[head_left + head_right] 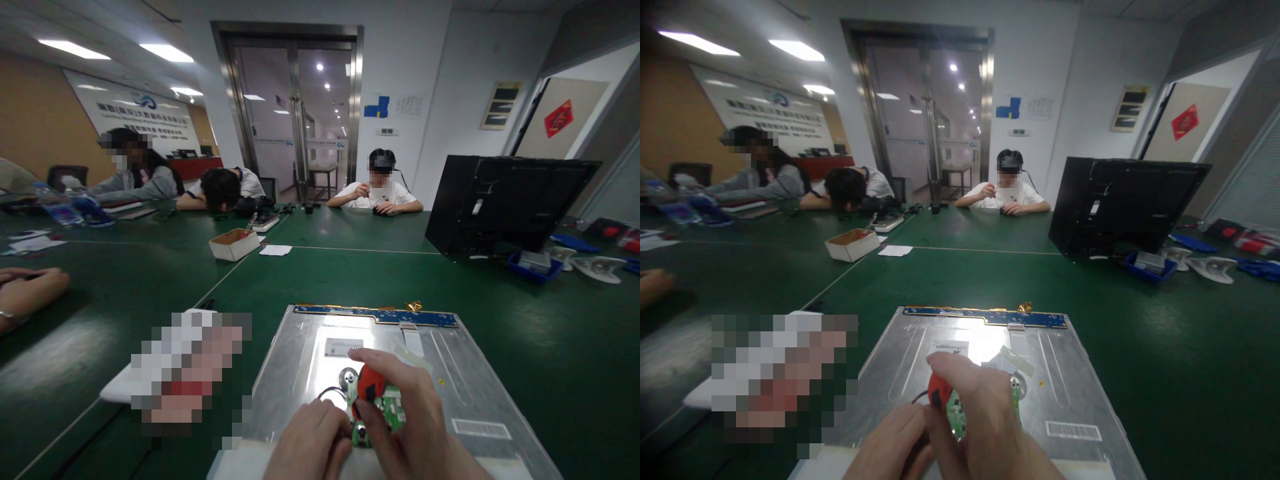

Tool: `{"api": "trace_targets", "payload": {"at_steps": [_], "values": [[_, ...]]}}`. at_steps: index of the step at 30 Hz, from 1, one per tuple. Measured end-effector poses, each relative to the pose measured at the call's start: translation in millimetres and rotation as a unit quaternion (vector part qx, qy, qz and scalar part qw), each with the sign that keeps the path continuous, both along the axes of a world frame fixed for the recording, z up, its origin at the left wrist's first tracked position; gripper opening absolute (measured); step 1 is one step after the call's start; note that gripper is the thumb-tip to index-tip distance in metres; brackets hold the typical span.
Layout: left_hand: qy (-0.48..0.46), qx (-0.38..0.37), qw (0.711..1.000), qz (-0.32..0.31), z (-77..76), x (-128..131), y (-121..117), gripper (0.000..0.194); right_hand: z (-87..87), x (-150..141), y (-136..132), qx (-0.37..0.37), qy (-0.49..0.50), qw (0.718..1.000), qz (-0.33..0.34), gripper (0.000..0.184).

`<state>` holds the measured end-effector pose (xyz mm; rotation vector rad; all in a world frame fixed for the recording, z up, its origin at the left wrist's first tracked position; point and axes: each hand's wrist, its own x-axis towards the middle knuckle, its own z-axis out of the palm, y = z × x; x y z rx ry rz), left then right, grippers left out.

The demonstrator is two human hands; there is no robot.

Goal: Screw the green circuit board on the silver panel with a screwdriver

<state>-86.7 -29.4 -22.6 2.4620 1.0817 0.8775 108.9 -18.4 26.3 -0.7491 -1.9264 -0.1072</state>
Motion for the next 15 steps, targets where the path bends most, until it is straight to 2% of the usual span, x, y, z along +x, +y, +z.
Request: {"api": "trace_targets", "payload": {"at_steps": [6, 10, 15], "values": [[-0.003, 0.003, 1.0, -0.006, -4.8, -1, 2, 0.013, -10.3, -3, 1, -0.021, 0.056, 0.998, 0.026, 0.058], [-0.009, 0.015, 1.0, -0.008, -9.3, -1, 3, 0.012, -7.7, -2, 3, -0.004, 0.026, 0.999, 0.041, 0.057], [0.005, -0.009, 1.0, -0.022, 1.6, 0, 2, 0.012, 0.9, -2, 1, -0.011, -0.003, 0.999, 0.032, 0.051]]}}
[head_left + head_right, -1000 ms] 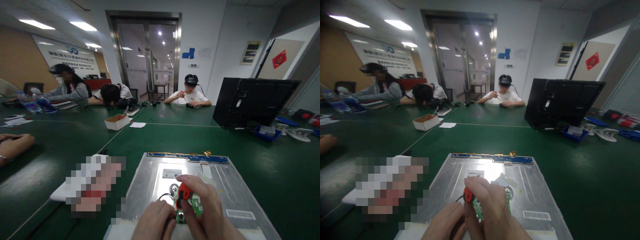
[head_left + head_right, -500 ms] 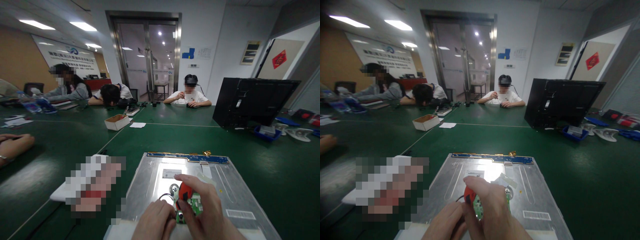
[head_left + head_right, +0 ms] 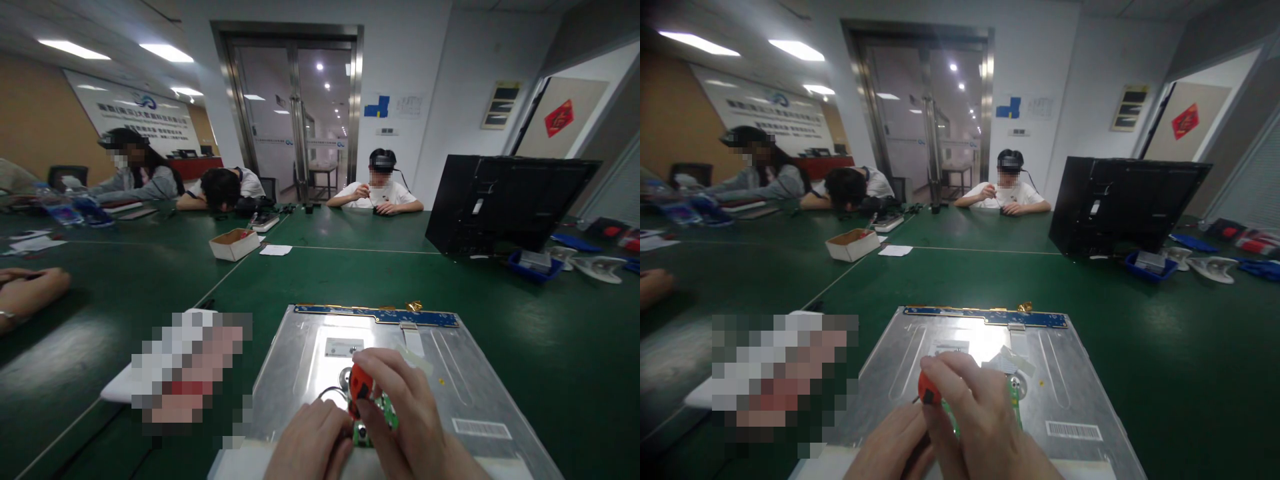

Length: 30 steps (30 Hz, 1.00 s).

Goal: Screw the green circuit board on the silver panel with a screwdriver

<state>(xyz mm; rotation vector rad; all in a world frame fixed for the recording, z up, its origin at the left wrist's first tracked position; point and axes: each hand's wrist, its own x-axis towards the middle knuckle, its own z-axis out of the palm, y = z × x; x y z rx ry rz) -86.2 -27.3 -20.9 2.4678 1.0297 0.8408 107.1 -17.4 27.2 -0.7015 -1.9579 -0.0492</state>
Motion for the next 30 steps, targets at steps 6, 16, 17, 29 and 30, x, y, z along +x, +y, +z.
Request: {"api": "trace_targets", "payload": {"at_steps": [6, 16, 17, 29, 30], "values": [[-0.016, 0.007, 1.0, 0.016, -17.0, 1, 2, 0.016, -0.6, 1, -2, -0.018, -0.018, 1.0, -0.005, 0.054], [0.029, 0.041, 0.998, 0.033, -17.3, 2, 2, 0.011, -9.9, 2, -1, 0.011, 0.021, 1.0, -0.017, 0.051], [0.033, 0.041, 0.998, 0.033, -14.7, 2, 2, 0.011, -9.7, 2, -1, 0.012, 0.02, 1.0, -0.018, 0.052], [0.017, 0.032, 0.998, 0.043, -37.7, 2, 3, 0.018, -9.1, -2, 0, 0.019, 0.016, 1.0, -0.009, 0.054], [0.014, 0.025, 0.999, 0.044, -37.4, 1, 3, 0.018, -8.6, -2, -1, 0.018, 0.016, 1.0, -0.009, 0.054]]}}
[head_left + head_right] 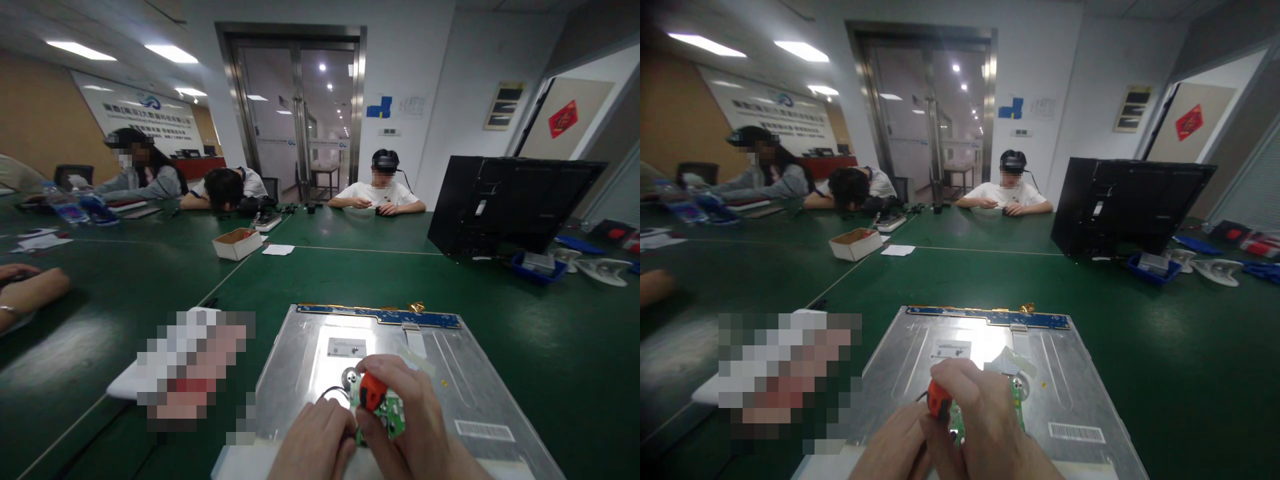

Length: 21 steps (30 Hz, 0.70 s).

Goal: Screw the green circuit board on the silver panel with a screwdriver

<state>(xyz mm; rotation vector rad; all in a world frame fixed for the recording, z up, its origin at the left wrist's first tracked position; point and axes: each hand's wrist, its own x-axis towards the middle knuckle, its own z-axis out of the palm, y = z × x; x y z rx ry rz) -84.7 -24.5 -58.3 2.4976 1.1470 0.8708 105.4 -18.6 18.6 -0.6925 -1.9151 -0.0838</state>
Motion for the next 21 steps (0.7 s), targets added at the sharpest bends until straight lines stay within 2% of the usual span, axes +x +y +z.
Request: {"api": "trace_targets", "payload": {"at_steps": [4, 12, 21], "values": [[-0.01, -0.018, 1.0, 0.002, 1.4, 0.1, -0.7, 0.021, 0.4, 0.9, -2.9, -0.022, 0.0, 1.0, -0.003, 0.054], [-0.011, -0.005, 1.0, 0.002, -2.6, -0.2, 0.2, 0.018, -0.6, 0.3, 0.4, 0.01, 0.007, 1.0, -0.023, 0.052], [-0.007, 0.015, 1.0, -0.01, 0.9, -1.7, 0.6, 0.017, 4.4, -2.3, 2.5, -0.004, -0.001, 1.0, 0.0, 0.054]]}}
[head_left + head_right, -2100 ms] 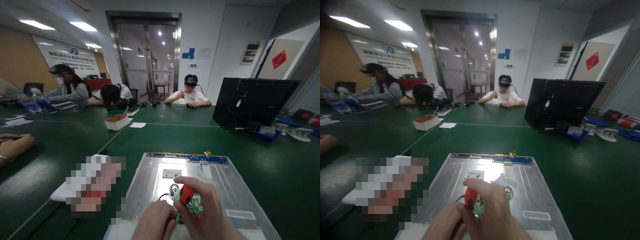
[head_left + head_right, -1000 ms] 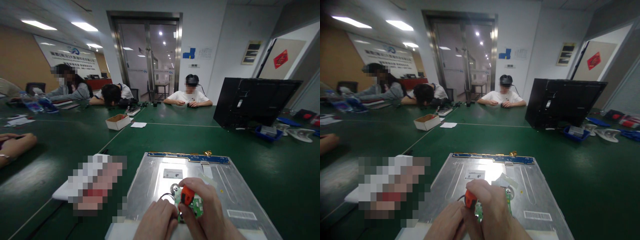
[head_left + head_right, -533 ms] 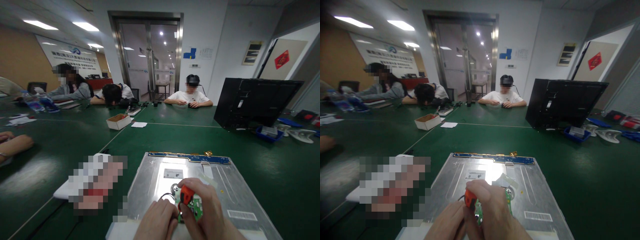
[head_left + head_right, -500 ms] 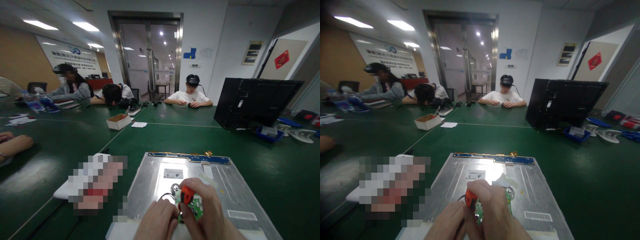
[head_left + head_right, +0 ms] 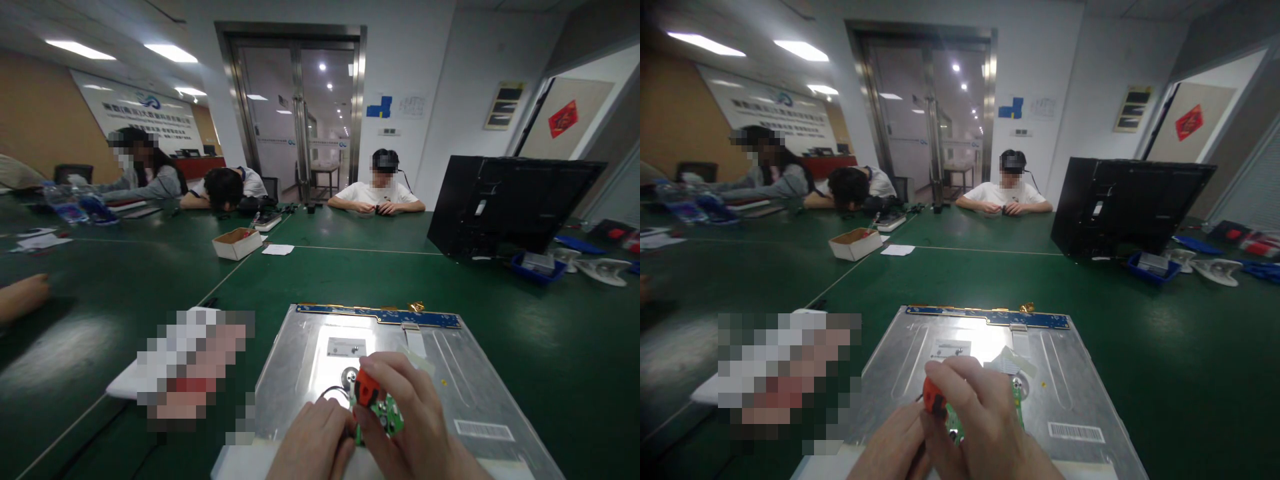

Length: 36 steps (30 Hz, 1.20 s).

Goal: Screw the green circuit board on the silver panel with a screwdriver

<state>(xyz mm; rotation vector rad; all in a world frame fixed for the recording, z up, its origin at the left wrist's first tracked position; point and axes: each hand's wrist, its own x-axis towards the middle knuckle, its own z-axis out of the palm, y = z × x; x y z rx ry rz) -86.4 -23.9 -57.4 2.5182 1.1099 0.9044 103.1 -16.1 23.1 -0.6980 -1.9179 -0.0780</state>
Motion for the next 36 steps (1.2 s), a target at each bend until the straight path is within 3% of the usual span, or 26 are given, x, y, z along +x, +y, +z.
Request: {"api": "trace_targets", "payload": {"at_steps": [10, 17, 22, 29, 36], "values": [[0.021, -0.029, 0.999, -0.007, 18.7, 1, -1, 0.011, 3.4, 5, -6, -0.022, -0.038, 0.999, -0.026, 0.056], [0.034, -0.027, 0.999, -0.004, 18.4, 0, -1, 0.01, -6.8, 7, -2, 0.008, -0.003, 1.0, -0.017, 0.056], [0.033, -0.025, 0.999, 0.001, 22.1, 0, -2, 0.009, -4.8, 5, -2, 0.005, 0.001, 1.0, -0.023, 0.053], [0.033, 0.012, 0.999, 0.009, 7.4, 3, 0, 0.012, 3.6, 0, -2, 0.022, -0.014, 0.999, -0.031, 0.043], [0.016, -0.018, 1.0, 0.004, 2.5, 1, -1, 0.013, 10.1, -7, -4, 0.04, 0.023, 0.997, -0.063, 0.027]]}}
